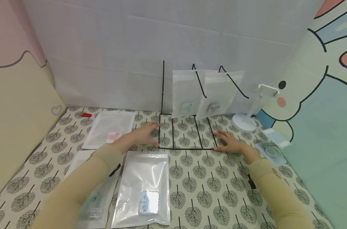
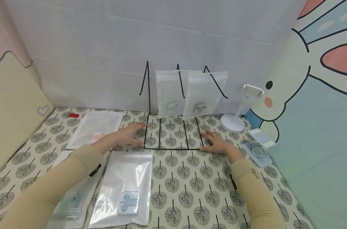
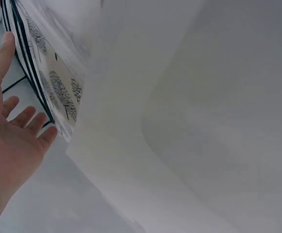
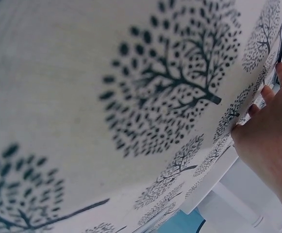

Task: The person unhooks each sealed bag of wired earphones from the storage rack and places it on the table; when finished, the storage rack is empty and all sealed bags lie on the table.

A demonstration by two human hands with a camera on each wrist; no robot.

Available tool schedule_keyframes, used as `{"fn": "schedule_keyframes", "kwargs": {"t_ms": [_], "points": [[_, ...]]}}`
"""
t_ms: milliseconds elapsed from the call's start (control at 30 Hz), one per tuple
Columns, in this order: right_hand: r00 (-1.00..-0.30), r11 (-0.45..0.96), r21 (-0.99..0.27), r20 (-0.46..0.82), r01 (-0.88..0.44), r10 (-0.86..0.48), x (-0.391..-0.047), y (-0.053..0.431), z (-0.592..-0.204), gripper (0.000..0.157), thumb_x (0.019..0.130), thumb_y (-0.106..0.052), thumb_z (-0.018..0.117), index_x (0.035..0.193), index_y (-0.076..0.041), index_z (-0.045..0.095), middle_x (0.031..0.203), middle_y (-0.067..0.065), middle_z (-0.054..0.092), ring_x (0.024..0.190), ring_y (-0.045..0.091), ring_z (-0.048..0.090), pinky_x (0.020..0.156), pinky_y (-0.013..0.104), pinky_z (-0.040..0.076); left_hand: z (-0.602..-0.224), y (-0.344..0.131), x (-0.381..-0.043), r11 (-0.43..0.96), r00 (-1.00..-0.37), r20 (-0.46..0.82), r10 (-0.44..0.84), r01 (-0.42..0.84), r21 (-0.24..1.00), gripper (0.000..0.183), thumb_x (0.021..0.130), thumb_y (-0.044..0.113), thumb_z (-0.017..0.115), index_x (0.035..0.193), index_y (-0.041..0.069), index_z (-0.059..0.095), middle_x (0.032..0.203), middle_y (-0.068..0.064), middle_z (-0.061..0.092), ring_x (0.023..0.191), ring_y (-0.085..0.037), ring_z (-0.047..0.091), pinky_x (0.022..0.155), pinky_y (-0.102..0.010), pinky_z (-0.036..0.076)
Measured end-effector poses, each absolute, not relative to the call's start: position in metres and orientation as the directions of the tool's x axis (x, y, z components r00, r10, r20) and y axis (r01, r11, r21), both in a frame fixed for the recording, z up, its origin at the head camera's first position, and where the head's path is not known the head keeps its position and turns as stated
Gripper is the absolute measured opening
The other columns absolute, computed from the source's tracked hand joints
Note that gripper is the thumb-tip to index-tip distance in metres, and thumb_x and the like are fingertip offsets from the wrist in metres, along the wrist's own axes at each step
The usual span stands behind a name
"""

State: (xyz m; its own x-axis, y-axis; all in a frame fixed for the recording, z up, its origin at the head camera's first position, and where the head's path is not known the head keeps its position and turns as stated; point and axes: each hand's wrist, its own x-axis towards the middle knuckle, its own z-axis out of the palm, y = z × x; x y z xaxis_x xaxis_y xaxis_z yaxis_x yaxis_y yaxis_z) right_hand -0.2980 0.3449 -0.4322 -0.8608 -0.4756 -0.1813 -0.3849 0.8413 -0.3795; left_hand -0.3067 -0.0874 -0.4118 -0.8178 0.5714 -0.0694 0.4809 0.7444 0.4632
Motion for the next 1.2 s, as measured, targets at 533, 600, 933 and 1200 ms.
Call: {"fn": "schedule_keyframes", "kwargs": {"t_ms": [533, 600, 933, 1200], "points": [[-0.852, 0.831, -0.384, -0.175, -0.403, -0.493, -0.297, 0.341, -0.430, 0.080, 0.089, -0.044, 0.062, 0.150, -0.010, 0.023, 0.155, 0.023, 0.010, 0.138, 0.051, 0.005, 0.104, 0.074, 0.011, -0.428, -0.095, -0.320, 0.782, -0.802, -0.155, 0.577, 0.487, 0.388, 0.101, 0.073, 0.061, 0.069, 0.150, 0.013, 0.024, 0.156, -0.014, 0.018, 0.142, -0.037, 0.018, 0.115, -0.054, 0.017], [-0.854, 0.832, -0.382, -0.170, -0.403, -0.492, -0.297, 0.341, -0.430, 0.080, 0.089, -0.045, 0.062, 0.150, -0.009, 0.024, 0.155, 0.023, 0.010, 0.138, 0.051, 0.006, 0.103, 0.075, 0.012, -0.430, -0.096, -0.320, 0.776, -0.800, -0.137, 0.584, 0.502, 0.382, 0.101, 0.074, 0.062, 0.068, 0.150, 0.013, 0.024, 0.156, -0.014, 0.019, 0.141, -0.039, 0.019, 0.115, -0.055, 0.017], [-0.864, 0.809, -0.434, -0.123, -0.397, -0.489, -0.295, 0.335, -0.420, 0.076, 0.089, -0.041, 0.062, 0.149, -0.009, 0.027, 0.154, 0.022, 0.013, 0.138, 0.049, 0.013, 0.104, 0.072, 0.020, -0.430, -0.094, -0.323, 0.780, -0.798, -0.130, 0.588, 0.518, 0.351, 0.101, 0.074, 0.065, 0.065, 0.151, 0.015, 0.023, 0.156, -0.013, 0.018, 0.141, -0.039, 0.019, 0.114, -0.057, 0.016], [-0.900, 0.777, -0.487, 0.046, -0.399, -0.433, -0.293, 0.307, -0.394, 0.064, 0.095, -0.044, 0.051, 0.148, -0.014, 0.030, 0.152, 0.020, 0.025, 0.136, 0.045, 0.026, 0.106, 0.066, 0.027, -0.429, -0.092, -0.320, 0.789, -0.801, -0.149, 0.580, 0.508, 0.346, 0.101, 0.074, 0.065, 0.066, 0.151, 0.014, 0.023, 0.156, -0.013, 0.018, 0.141, -0.038, 0.019, 0.114, -0.056, 0.016]]}}
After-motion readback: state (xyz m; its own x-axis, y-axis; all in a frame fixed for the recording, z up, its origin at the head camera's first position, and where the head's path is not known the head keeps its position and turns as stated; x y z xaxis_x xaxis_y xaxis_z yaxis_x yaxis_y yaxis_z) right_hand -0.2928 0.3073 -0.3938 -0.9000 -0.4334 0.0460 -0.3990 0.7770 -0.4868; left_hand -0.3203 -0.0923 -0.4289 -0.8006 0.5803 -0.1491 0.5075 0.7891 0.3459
